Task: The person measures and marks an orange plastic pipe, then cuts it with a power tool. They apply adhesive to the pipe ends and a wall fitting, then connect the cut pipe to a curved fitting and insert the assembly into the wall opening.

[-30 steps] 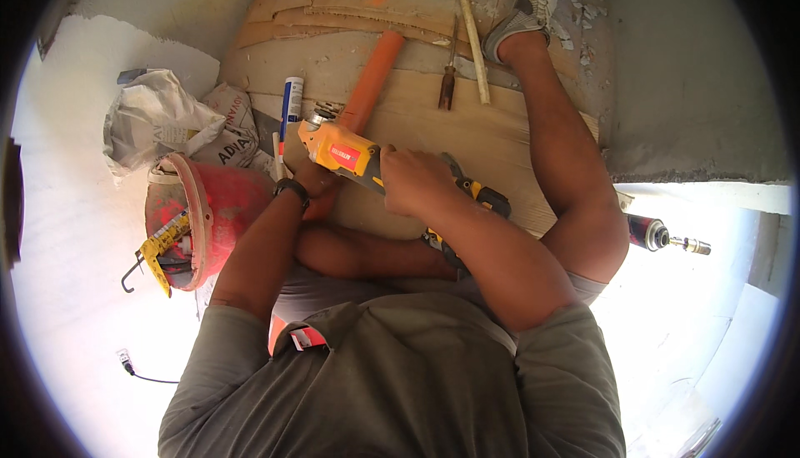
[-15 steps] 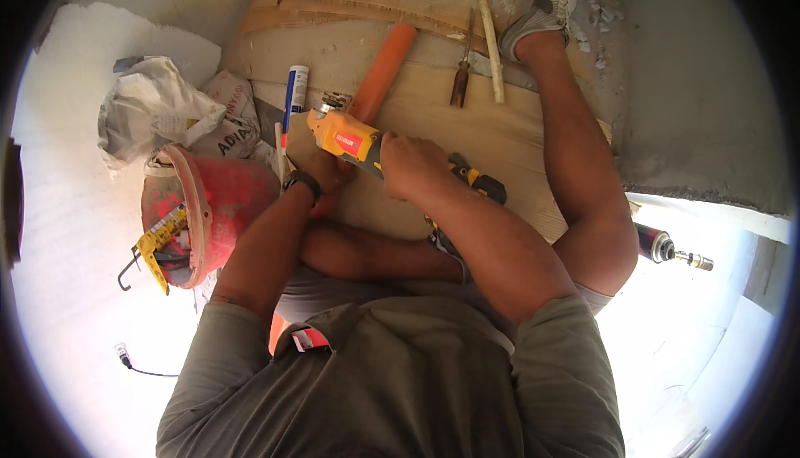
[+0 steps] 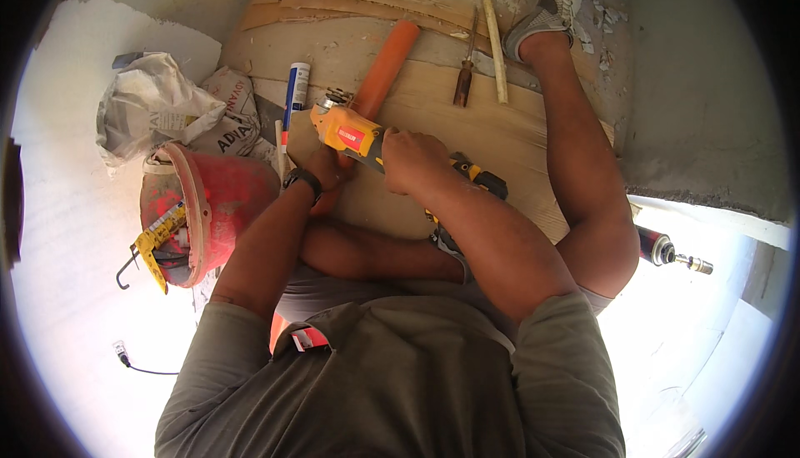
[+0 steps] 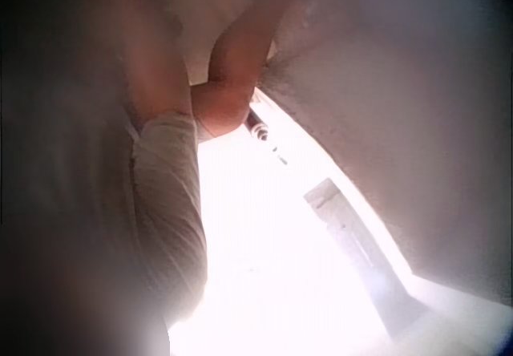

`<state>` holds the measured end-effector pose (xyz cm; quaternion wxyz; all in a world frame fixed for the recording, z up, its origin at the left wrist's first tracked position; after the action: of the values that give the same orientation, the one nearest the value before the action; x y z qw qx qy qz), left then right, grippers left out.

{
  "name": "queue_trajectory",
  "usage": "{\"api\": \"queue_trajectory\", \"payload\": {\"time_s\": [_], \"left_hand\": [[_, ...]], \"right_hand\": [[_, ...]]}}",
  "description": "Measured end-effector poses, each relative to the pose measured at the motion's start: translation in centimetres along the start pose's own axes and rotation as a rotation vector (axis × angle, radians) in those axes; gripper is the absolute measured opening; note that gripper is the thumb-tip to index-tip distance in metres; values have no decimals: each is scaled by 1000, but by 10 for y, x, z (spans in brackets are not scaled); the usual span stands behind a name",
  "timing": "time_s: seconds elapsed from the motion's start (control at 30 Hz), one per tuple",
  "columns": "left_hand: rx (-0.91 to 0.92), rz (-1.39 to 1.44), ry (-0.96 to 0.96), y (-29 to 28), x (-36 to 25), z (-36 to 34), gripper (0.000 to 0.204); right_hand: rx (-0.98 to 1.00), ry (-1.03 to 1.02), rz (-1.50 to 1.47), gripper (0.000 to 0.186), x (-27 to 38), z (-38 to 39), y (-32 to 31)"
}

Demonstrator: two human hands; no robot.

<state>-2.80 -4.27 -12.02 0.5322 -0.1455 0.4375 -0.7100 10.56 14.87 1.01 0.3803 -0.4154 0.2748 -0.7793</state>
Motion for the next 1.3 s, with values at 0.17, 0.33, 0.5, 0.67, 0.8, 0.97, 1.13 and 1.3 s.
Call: {"api": "queue_trajectory", "payload": {"time_s": [0.17, 0.33, 0.5, 0.67, 0.8, 0.97, 1.13, 1.3], "left_hand": [[-17, -27, 1, 0, 0, -2, 67], [4, -39, -13, -1, -1, -1, 62], [40, 0, -42, 1, 0, -1, 61], [21, 1, -36, 3, 4, -4, 67], [18, 10, -20, 5, 5, -6, 74], [37, -24, -48, 1, 1, -2, 77], [46, 0, -59, -6, -6, 4, 75], [47, 3, -76, -5, -7, 3, 75]], "right_hand": [[1, 8, 7, 53, -1, -1, 1], [15, 7, 20, 55, -1, -1, 2], [32, 16, 16, 54, -2, -1, 4], [24, 11, 16, 54, -3, -2, 6], [21, 6, 18, 54, -4, -4, 7], [19, -3, 12, 53, -5, -6, 8], [-1, -9, 7, 52, -6, -5, 8], [7, -4, 11, 53, -6, -6, 8]]}}
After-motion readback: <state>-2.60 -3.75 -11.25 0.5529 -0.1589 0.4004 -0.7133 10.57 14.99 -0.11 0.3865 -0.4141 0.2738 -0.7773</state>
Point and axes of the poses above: each hand's wrist, its own z-axis away from the middle knuckle, its own y-axis out of the palm, x = y × z, the point moved 6 cm from there along -z, towards the middle knuckle, and after that the axes turned 1 degree about -z, right-handed, at the moved point
